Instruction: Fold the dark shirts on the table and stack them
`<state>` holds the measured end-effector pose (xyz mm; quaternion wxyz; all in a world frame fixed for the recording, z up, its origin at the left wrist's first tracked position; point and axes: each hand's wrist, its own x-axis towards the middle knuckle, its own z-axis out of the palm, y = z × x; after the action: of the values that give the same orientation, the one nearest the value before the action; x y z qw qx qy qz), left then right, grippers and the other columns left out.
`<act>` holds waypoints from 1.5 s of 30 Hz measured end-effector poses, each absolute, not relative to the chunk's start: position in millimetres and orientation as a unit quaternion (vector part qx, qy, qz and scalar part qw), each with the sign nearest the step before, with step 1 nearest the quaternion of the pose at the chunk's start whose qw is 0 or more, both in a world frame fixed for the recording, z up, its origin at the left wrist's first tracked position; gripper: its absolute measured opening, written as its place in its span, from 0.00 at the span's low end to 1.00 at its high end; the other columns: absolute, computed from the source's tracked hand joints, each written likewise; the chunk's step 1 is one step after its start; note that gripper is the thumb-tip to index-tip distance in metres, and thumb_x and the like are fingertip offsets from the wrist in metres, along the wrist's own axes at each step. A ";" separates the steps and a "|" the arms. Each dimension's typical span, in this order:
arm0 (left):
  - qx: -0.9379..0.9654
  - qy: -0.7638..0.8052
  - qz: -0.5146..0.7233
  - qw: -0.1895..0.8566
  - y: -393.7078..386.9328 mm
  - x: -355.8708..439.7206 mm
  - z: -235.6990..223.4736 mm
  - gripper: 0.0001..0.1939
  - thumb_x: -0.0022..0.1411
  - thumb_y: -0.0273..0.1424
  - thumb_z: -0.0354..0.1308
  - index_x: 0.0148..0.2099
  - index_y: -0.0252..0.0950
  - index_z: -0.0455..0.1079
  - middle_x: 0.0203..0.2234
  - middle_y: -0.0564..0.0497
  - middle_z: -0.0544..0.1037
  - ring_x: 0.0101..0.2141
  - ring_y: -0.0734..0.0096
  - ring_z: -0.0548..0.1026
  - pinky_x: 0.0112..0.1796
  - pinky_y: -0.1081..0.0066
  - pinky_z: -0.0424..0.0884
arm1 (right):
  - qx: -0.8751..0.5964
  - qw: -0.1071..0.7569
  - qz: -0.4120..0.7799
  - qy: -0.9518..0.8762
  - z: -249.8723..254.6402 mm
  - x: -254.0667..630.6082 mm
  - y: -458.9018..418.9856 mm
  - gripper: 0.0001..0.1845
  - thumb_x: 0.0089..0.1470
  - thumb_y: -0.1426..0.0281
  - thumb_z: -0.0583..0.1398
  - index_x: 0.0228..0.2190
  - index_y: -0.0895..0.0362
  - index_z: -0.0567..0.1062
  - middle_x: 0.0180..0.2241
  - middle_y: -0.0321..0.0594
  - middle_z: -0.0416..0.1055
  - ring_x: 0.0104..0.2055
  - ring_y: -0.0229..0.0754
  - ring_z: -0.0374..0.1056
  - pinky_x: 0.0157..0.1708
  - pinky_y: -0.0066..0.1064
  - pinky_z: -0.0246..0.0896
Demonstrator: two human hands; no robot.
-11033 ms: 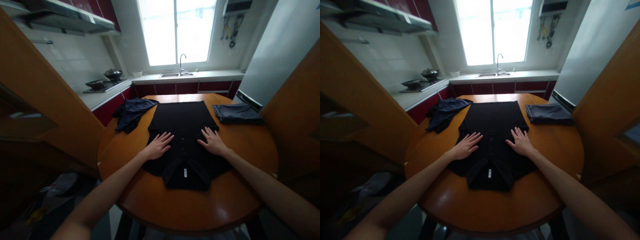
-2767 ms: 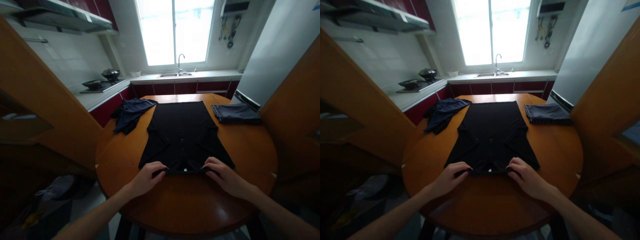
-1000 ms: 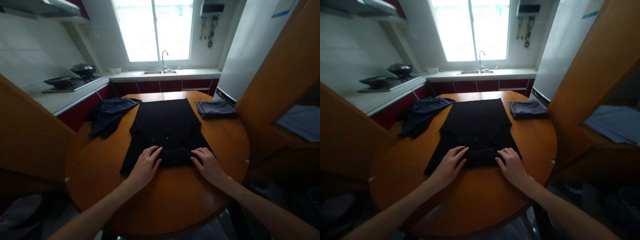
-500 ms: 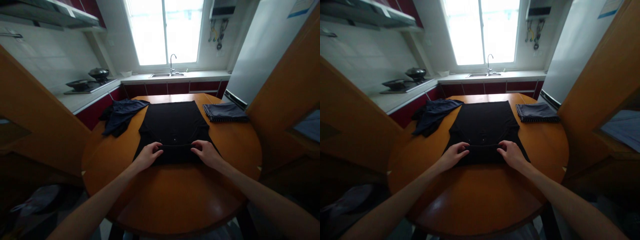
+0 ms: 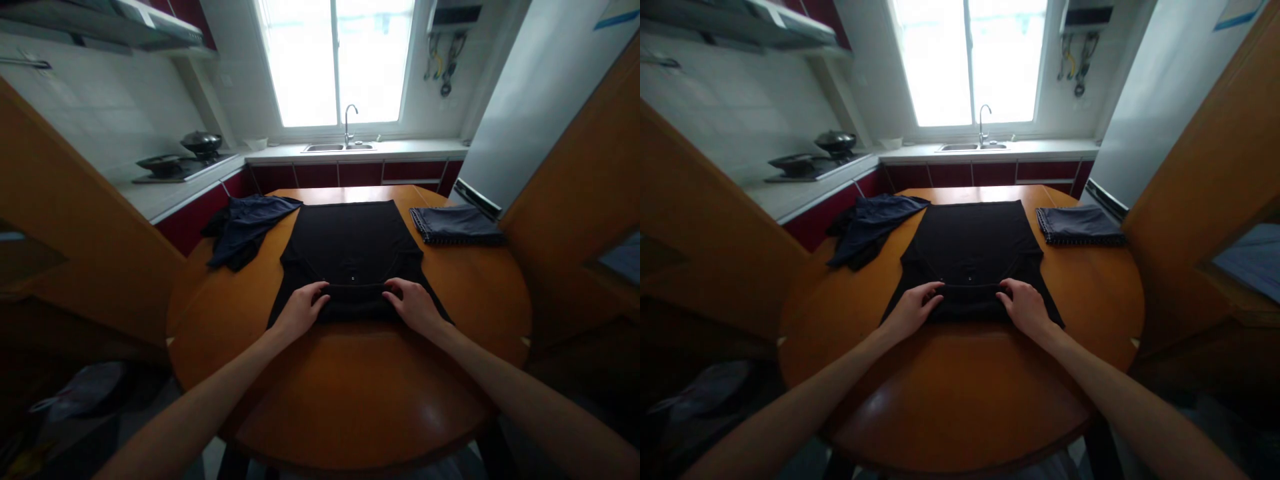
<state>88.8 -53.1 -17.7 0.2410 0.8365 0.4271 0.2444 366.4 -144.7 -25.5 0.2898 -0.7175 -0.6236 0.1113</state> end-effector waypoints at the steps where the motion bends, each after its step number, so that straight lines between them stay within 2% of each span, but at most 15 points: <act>1: 0.839 0.425 0.245 0.237 -53.4 88.2 -18.8 0.15 0.66 0.31 0.58 0.54 0.36 0.73 0.38 0.48 0.80 0.37 0.64 0.78 0.42 0.65 0.73 | -0.717 0.291 0.112 -0.624 -25.6 366.2 -145.5 0.10 0.59 0.65 0.63 0.42 0.52 0.79 0.36 0.38 0.79 0.37 0.45 0.75 0.37 0.34 0.64; 11: 0.859 0.405 0.252 0.185 -45.8 89.6 -33.8 0.14 0.66 0.28 0.58 0.54 0.37 0.71 0.44 0.47 0.78 0.42 0.63 0.76 0.48 0.62 0.72 | -0.714 0.271 0.051 -0.643 -24.8 362.4 -143.6 0.10 0.60 0.68 0.62 0.44 0.54 0.77 0.39 0.41 0.78 0.40 0.46 0.74 0.40 0.35 0.66; 16: 0.872 0.417 0.247 0.073 -52.5 91.6 -19.2 0.14 0.69 0.31 0.55 0.55 0.37 0.72 0.45 0.44 0.74 0.48 0.56 0.71 0.51 0.57 0.71 | -0.701 0.242 0.021 -0.671 -26.7 361.3 -143.0 0.08 0.61 0.68 0.59 0.42 0.54 0.77 0.39 0.43 0.77 0.42 0.47 0.73 0.40 0.35 0.66; 19: 0.899 0.362 0.246 0.034 -72.9 100.1 -4.1 0.19 0.73 0.31 0.47 0.62 0.36 0.66 0.57 0.42 0.70 0.58 0.56 0.66 0.58 0.56 0.64 | -0.695 0.235 0.005 -0.679 -29.2 363.0 -143.6 0.08 0.62 0.67 0.58 0.41 0.54 0.76 0.39 0.43 0.75 0.41 0.46 0.72 0.40 0.35 0.66; 21: 0.935 0.288 0.204 0.023 -89.6 109.5 -0.5 0.22 0.75 0.35 0.45 0.67 0.36 0.60 0.65 0.43 0.63 0.65 0.58 0.58 0.64 0.55 0.55 | -0.695 0.230 -0.004 -0.681 -29.3 364.1 -144.0 0.09 0.62 0.67 0.57 0.41 0.54 0.77 0.39 0.43 0.75 0.41 0.47 0.71 0.40 0.36 0.67; 23: 0.959 0.240 0.149 0.021 -103.1 118.7 -4.3 0.27 0.75 0.41 0.45 0.70 0.35 0.55 0.69 0.43 0.57 0.69 0.57 0.51 0.66 0.54 0.48 | -0.693 0.229 -0.025 -0.683 -27.0 363.6 -146.1 0.11 0.63 0.67 0.56 0.41 0.55 0.77 0.40 0.46 0.75 0.42 0.50 0.71 0.42 0.40 0.67; 26: 0.965 0.238 0.101 0.034 -112.5 126.2 -17.1 0.33 0.74 0.47 0.44 0.72 0.34 0.49 0.70 0.42 0.53 0.70 0.56 0.48 0.66 0.54 0.47 | -0.671 0.249 -0.060 -0.696 -20.5 356.4 -155.1 0.16 0.65 0.68 0.52 0.46 0.58 0.77 0.45 0.51 0.74 0.49 0.54 0.69 0.49 0.45 0.65; 29: 0.963 0.249 0.097 0.041 -113.5 126.3 -26.4 0.36 0.73 0.49 0.43 0.73 0.34 0.45 0.71 0.42 0.51 0.70 0.57 0.46 0.66 0.54 0.44 | -0.605 0.264 -0.059 -0.749 -19.8 341.3 -169.4 0.21 0.67 0.67 0.50 0.56 0.58 0.71 0.57 0.51 0.69 0.60 0.54 0.62 0.59 0.47 0.59; 33: 0.962 0.252 0.098 0.041 -113.0 124.4 -28.7 0.35 0.74 0.45 0.43 0.74 0.31 0.43 0.71 0.40 0.49 0.70 0.59 0.44 0.67 0.55 0.42 | -0.539 0.223 -0.025 -0.812 -37.3 322.6 -183.9 0.31 0.67 0.63 0.51 0.67 0.59 0.56 0.68 0.50 0.54 0.70 0.52 0.48 0.67 0.49 0.47; 36: 0.963 0.248 0.093 0.045 -112.6 123.5 -28.4 0.35 0.73 0.43 0.46 0.74 0.31 0.44 0.71 0.41 0.47 0.70 0.59 0.43 0.67 0.55 0.42 | -0.543 0.203 -0.001 -0.815 -51.1 321.2 -188.5 0.37 0.66 0.59 0.52 0.70 0.59 0.48 0.70 0.50 0.49 0.72 0.50 0.44 0.68 0.49 0.46; 39: 0.962 0.249 0.094 0.055 -111.6 122.3 -27.3 0.35 0.72 0.44 0.47 0.74 0.35 0.45 0.71 0.43 0.47 0.70 0.57 0.44 0.67 0.54 0.44 | -0.556 0.188 0.013 -0.809 -53.7 328.8 -192.6 0.38 0.66 0.58 0.51 0.70 0.59 0.46 0.71 0.49 0.46 0.72 0.49 0.41 0.68 0.48 0.45; 45: 0.964 0.237 0.100 0.064 -108.9 120.3 -23.9 0.33 0.71 0.46 0.51 0.73 0.51 0.47 0.72 0.49 0.45 0.70 0.51 0.45 0.65 0.47 0.48 | -0.587 0.151 0.017 -0.795 -44.2 350.6 -208.3 0.38 0.67 0.58 0.51 0.70 0.58 0.45 0.71 0.47 0.42 0.73 0.48 0.38 0.69 0.49 0.40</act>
<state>120.3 -108.9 -23.9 0.0637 0.9642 0.2373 0.1000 350.6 -208.3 -44.2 0.1505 -0.5869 -0.7954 0.0170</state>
